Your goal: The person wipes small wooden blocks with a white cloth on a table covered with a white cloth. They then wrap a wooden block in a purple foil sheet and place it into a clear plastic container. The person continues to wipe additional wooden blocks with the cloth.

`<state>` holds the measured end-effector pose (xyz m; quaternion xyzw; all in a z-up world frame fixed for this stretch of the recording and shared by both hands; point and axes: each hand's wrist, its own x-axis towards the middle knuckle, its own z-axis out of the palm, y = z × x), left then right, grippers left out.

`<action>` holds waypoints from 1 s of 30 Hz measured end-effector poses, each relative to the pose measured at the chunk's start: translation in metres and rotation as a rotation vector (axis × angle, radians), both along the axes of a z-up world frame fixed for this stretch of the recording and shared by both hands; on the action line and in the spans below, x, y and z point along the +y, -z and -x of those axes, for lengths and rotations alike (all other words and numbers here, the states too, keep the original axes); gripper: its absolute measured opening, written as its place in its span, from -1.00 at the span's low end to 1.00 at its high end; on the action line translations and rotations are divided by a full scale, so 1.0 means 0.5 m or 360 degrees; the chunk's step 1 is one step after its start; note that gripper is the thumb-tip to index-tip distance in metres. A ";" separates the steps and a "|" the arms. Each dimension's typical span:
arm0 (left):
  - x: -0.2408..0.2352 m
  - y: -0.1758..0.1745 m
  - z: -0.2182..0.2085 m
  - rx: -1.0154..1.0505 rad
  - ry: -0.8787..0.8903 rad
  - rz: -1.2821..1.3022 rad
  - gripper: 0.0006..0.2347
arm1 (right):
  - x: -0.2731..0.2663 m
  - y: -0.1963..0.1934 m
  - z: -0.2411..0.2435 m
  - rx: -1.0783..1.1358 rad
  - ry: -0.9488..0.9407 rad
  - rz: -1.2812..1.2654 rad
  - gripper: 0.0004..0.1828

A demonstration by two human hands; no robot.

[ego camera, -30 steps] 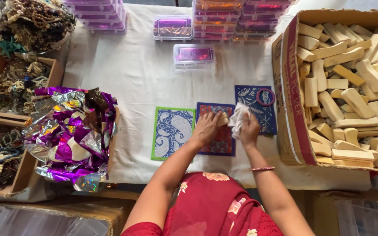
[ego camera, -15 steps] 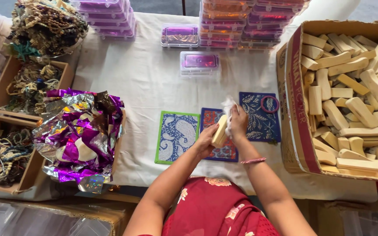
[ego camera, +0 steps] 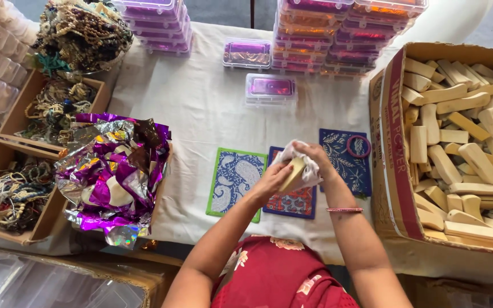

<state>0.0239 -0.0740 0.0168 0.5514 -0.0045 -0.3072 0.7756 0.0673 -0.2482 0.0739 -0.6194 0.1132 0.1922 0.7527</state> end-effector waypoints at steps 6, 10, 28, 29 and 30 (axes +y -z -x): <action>-0.054 0.014 0.003 -0.0466 -0.0744 -0.0225 -0.63 | 0.114 0.101 0.080 -0.0034 0.0696 -0.0914 -0.52; -0.016 -0.044 0.023 -0.1365 -0.0759 -0.1237 -0.61 | 0.141 0.139 0.140 0.0349 0.0667 -0.1023 -0.45; -0.010 0.066 -0.020 -0.0174 -0.0887 0.0175 -0.54 | 0.175 0.086 0.192 -0.0160 0.0478 -0.0363 -0.29; 0.007 0.032 -0.020 -0.0166 -0.0865 0.0133 -0.52 | 0.163 0.083 0.186 -0.0276 0.0380 -0.0269 -0.29; 0.024 0.001 -0.016 -0.0153 -0.0848 0.0091 -0.50 | 0.150 0.080 0.183 -0.0387 0.0279 -0.0171 -0.28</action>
